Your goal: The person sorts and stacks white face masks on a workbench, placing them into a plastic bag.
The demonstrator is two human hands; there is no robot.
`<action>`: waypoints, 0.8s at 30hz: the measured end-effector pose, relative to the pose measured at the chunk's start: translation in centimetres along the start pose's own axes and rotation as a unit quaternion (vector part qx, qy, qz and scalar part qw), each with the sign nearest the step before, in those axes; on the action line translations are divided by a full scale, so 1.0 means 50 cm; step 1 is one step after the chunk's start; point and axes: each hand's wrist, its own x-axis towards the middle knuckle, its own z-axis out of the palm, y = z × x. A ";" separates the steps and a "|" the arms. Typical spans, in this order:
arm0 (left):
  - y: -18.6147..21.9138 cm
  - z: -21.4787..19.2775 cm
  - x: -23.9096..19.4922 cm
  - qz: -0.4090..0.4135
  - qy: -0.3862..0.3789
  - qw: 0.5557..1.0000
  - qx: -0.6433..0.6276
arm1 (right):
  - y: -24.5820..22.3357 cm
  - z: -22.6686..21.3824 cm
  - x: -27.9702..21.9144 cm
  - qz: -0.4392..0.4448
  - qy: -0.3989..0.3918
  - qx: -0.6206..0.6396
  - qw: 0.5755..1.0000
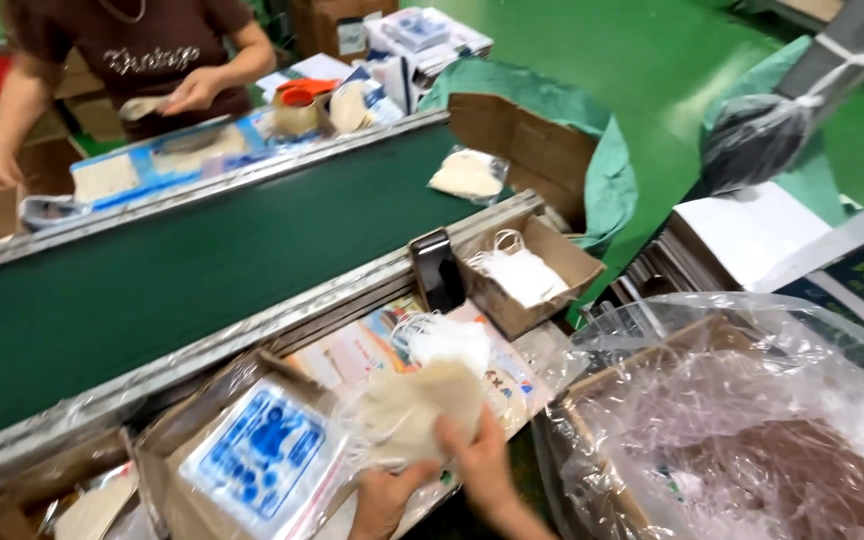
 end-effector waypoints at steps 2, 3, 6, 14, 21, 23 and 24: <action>-0.033 -0.030 -0.006 0.016 0.051 0.995 0.085 | -0.023 0.005 -0.006 -0.045 -0.013 -0.039 0.998; -0.049 -0.046 -0.011 0.029 0.107 0.979 0.170 | -0.032 0.008 -0.011 -0.083 -0.029 -0.079 0.993; -0.075 -0.084 -0.002 0.082 0.112 0.939 0.316 | -0.155 -0.024 -0.008 -0.236 -0.030 -0.254 0.937; -0.111 -0.140 -0.010 0.021 0.004 0.905 0.425 | 0.046 -0.080 0.023 -0.250 -0.257 -0.335 0.871; -0.180 -0.186 -0.050 0.159 0.069 0.823 0.541 | -0.053 -0.044 0.017 -0.302 -0.299 -0.346 0.836; -0.149 -0.148 -0.029 0.161 0.051 0.827 0.537 | -0.025 -0.033 0.023 -0.326 -0.278 -0.328 0.842; -0.135 -0.126 -0.017 0.161 0.036 0.830 0.533 | -0.013 -0.029 0.030 -0.350 -0.259 -0.311 0.845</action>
